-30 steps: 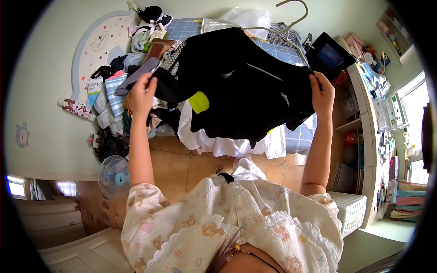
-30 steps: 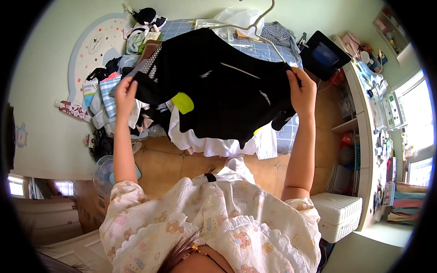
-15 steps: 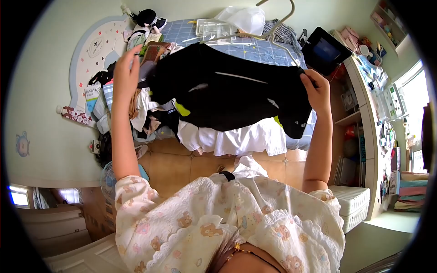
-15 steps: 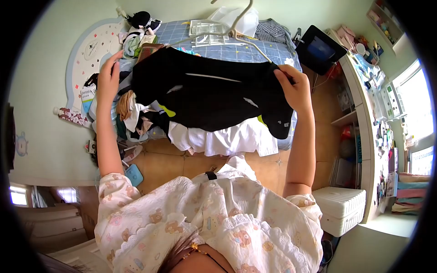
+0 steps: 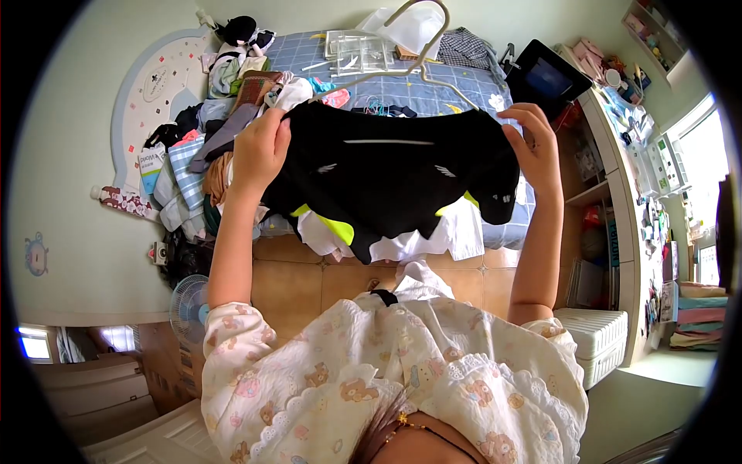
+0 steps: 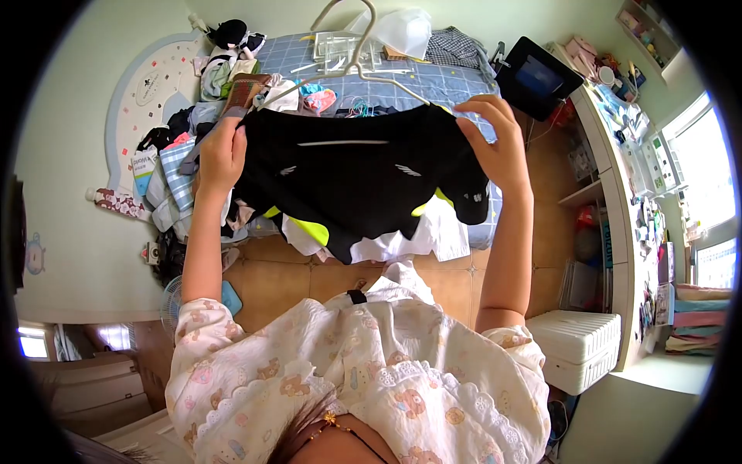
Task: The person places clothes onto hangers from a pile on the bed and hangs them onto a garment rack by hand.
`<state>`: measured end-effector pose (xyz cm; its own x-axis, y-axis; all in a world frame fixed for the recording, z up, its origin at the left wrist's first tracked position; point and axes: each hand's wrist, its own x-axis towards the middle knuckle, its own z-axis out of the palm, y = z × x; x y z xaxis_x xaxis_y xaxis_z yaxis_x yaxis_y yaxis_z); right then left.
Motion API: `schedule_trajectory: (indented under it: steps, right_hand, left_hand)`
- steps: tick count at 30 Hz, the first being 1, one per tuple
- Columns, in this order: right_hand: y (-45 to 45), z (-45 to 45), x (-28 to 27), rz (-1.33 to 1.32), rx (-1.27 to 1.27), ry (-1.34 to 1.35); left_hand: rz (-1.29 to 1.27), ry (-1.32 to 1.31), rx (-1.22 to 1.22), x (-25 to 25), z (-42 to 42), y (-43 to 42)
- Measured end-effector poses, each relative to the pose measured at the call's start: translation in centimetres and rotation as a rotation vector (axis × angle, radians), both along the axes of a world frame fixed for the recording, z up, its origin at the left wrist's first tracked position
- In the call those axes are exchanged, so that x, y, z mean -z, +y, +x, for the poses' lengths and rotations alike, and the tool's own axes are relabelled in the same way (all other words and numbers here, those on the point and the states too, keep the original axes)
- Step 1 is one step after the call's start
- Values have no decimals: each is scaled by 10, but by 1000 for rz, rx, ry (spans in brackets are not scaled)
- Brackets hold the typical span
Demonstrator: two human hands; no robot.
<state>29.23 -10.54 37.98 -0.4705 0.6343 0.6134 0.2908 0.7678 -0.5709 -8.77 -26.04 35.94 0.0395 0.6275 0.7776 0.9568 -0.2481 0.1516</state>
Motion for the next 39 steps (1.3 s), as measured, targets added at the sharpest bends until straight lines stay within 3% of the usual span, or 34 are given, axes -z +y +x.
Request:
schedule_trajectory:
  steps: [6,10,13,14,16,22,26,32,35,38,39]
  right_hand:
    - [-6,4,15,19,-27,-25]
    - [-30,12,28,-68,-66,-118]
    - [-55,23,37,-138,-48,-210]
    - [-63,26,38,-153,-45,-225]
    - [-73,29,38,-187,-43,-246]
    - [-70,30,34,-290,-48,-305]
    - [-45,24,45,-351,-28,-294]
    - [19,0,79,-556,17,-367]
    - [76,-16,120,-608,-28,-352]
    - [152,-39,182,-605,-43,-394]
    - [180,-47,211,-568,-29,-394]
  left_hand:
    - [-2,-78,36,3,-7,-11]
    - [-251,-263,30,13,0,-45]
    - [-497,-225,3,13,5,-79]
    - [-455,-226,22,16,9,-87]
    - [-611,-409,9,15,14,-103]
    - [-956,-573,3,5,8,-108]
    - [-911,-680,40,19,4,-86]
    - [-1056,-710,83,63,-15,-19]
    - [-1072,-735,22,115,-30,31]
    - [-1052,-529,-165,156,-39,103]
    - [-927,-512,-239,181,-40,126]
